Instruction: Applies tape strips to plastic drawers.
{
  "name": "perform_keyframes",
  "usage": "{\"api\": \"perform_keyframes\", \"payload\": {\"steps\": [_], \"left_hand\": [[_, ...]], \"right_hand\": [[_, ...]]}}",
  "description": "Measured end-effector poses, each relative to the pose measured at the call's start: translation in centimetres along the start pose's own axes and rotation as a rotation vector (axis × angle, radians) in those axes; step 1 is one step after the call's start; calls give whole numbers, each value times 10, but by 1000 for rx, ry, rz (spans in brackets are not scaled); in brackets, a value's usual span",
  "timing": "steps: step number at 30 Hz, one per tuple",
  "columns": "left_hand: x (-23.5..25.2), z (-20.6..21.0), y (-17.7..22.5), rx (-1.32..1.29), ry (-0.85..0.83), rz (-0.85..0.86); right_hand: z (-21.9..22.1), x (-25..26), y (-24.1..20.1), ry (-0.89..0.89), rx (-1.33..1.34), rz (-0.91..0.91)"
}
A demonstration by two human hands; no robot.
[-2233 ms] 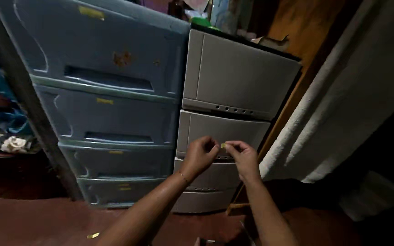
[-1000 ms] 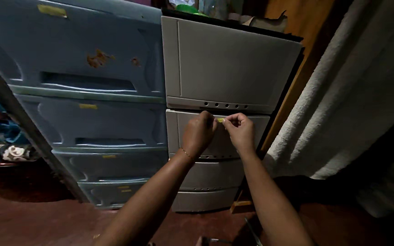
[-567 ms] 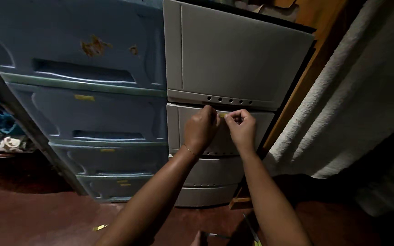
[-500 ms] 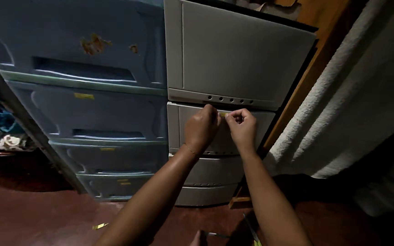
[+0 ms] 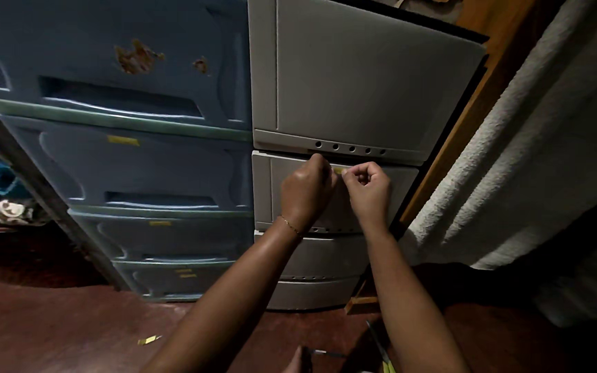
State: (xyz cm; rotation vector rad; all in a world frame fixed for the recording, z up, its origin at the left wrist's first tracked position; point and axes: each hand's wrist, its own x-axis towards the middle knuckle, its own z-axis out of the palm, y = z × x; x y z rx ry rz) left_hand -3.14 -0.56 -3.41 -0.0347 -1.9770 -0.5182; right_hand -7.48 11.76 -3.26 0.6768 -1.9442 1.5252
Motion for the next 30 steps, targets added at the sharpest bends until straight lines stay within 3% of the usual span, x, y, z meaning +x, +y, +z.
{"api": "perform_keyframes", "payload": {"steps": [16, 30], "left_hand": [[0, 6, 0, 36, 61, 1], [2, 0, 6, 17, -3, -65]], "right_hand": [[0, -1, -1, -2, 1, 40], [-1, 4, -4, -16, 10, 62]]}}
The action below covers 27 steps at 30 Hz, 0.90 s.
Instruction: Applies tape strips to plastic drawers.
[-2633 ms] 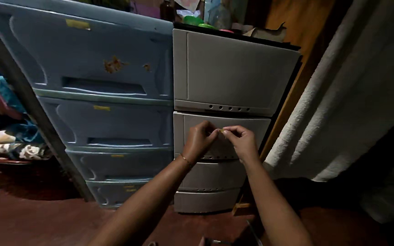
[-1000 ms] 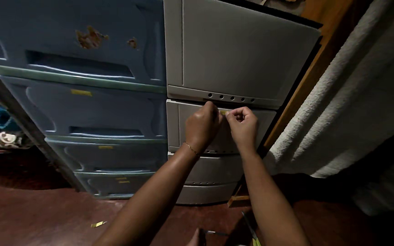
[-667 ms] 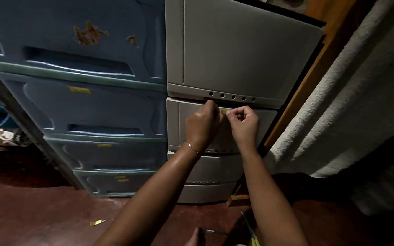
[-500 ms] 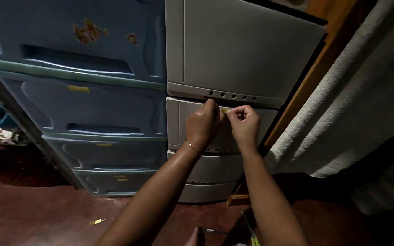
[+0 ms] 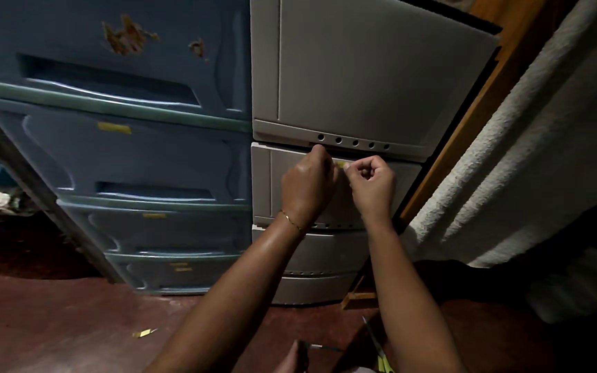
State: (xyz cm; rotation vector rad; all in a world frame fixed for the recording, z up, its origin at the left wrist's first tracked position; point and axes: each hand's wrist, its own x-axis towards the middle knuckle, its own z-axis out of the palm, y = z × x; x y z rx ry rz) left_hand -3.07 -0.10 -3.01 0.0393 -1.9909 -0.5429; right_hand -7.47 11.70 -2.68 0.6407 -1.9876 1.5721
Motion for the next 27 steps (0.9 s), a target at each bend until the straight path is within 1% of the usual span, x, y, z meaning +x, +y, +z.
{"api": "perform_keyframes", "payload": {"steps": [3, 8, 12, 17, 19, 23, 27], "left_hand": [[1, -3, -2, -44, -26, -29], [1, -4, -13, -148, -14, -17], [4, -6, -15, -177, -50, -50], [6, -9, -16, -185, -74, -44], [6, -10, -18, -174, -70, -24], [7, -13, -20, -191, -100, -9], [7, -12, -27, -263, -102, 4]], "right_hand": [[-4, -2, -1, -30, 0, 52], [-9, 0, 2, -44, 38, 112], [-7, 10, 6, -14, 111, 68], [-7, 11, 7, -14, 119, 64], [-8, 10, 8, -28, 113, 55], [-15, 5, 8, -86, 88, 92], [-19, 7, 11, -131, 174, 74]]}}
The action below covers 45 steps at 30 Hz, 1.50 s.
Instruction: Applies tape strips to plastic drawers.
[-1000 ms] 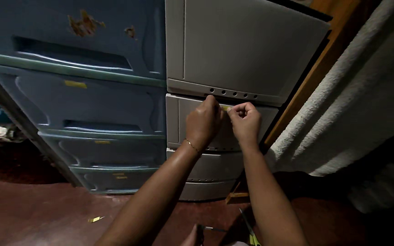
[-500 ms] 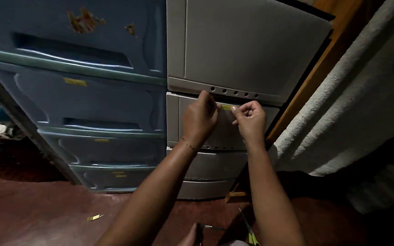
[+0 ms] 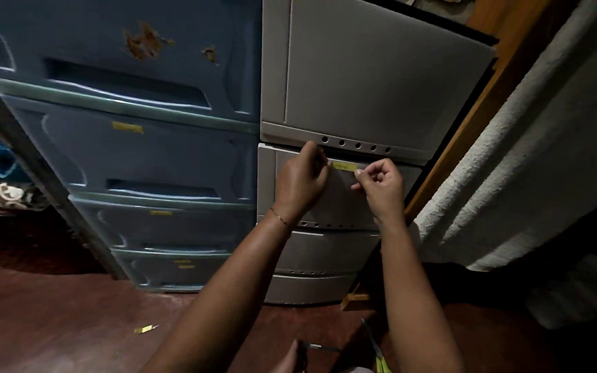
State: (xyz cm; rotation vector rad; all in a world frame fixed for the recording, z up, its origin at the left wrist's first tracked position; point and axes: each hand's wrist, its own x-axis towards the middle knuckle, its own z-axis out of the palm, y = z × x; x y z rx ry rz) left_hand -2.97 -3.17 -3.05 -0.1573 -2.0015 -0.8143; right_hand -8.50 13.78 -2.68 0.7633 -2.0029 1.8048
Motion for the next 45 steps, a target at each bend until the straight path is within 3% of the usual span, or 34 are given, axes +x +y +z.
{"api": "perform_keyframes", "payload": {"steps": [14, 19, 22, 26, 31, 34, 38, 45], "left_hand": [[-9, 9, 5, 122, 81, -14], [-22, 2, -3, -21, 43, 33], [-67, -18, -19, -133, 16, -31], [-167, -57, -85, -33, -28, -243], [-280, -128, -170, 124, -169, -892], [-331, -155, -210, 225, -420, -1122], [-379, -140, -235, 302, -741, -1091], [-407, -77, -222, 345, -1048, -888]], "right_hand": [[-3, -3, 8, -24, 129, -51], [-4, -8, 19, -23, 228, -119], [-7, -24, 38, -19, 285, -187], [-15, -84, 80, -79, 262, -155], [-9, -209, 141, -211, 166, 256], [0, -280, 162, -244, 116, 524], [20, -342, 167, -228, 71, 689], [58, -377, 136, -434, -68, 698]]}}
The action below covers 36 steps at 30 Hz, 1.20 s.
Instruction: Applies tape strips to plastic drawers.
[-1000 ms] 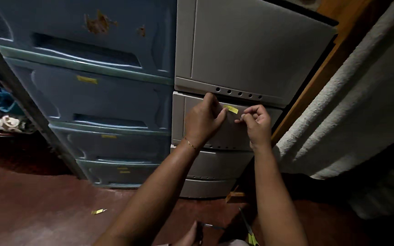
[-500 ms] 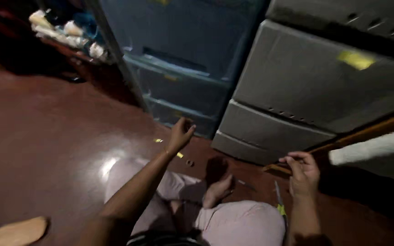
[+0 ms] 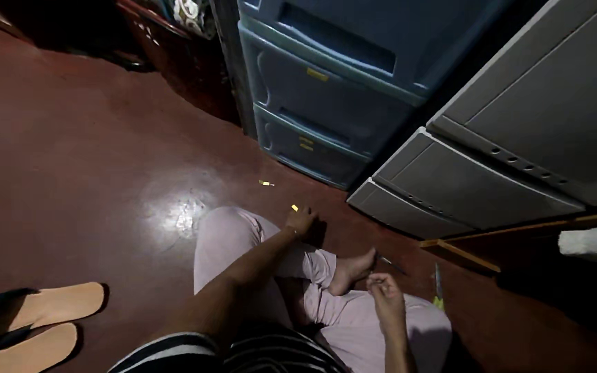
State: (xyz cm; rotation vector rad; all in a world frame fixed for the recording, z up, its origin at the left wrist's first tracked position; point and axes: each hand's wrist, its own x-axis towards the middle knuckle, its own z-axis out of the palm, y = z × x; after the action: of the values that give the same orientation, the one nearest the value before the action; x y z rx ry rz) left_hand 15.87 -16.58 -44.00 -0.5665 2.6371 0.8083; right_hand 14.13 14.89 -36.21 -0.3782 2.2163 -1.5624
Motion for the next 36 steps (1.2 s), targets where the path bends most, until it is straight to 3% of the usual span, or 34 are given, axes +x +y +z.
{"api": "perform_keyframes", "payload": {"steps": [4, 6, 12, 15, 17, 20, 24, 36], "left_hand": [[9, 9, 5, 71, -66, -8], [3, 7, 2, -54, -56, 58], [-91, -22, 41, -1036, 182, 552], [-138, -34, 56, -1168, 205, 794], [-156, -36, 59, -1163, 207, 865], [-169, -36, 62, -1126, 242, 900], [-177, -33, 65, -1080, 264, 899], [-194, -42, 78, -1205, -56, 865]], "right_hand": [[24, -5, -9, -71, -48, 13], [33, -2, -17, -99, -58, -5], [33, 18, -64, -133, -46, -184], [31, 18, -87, -294, 96, -330], [32, 14, -96, -419, 195, -408], [35, 5, -101, -501, 244, -504], [27, -6, -102, -476, 266, -592], [3, -36, -124, -307, -235, -962]]}}
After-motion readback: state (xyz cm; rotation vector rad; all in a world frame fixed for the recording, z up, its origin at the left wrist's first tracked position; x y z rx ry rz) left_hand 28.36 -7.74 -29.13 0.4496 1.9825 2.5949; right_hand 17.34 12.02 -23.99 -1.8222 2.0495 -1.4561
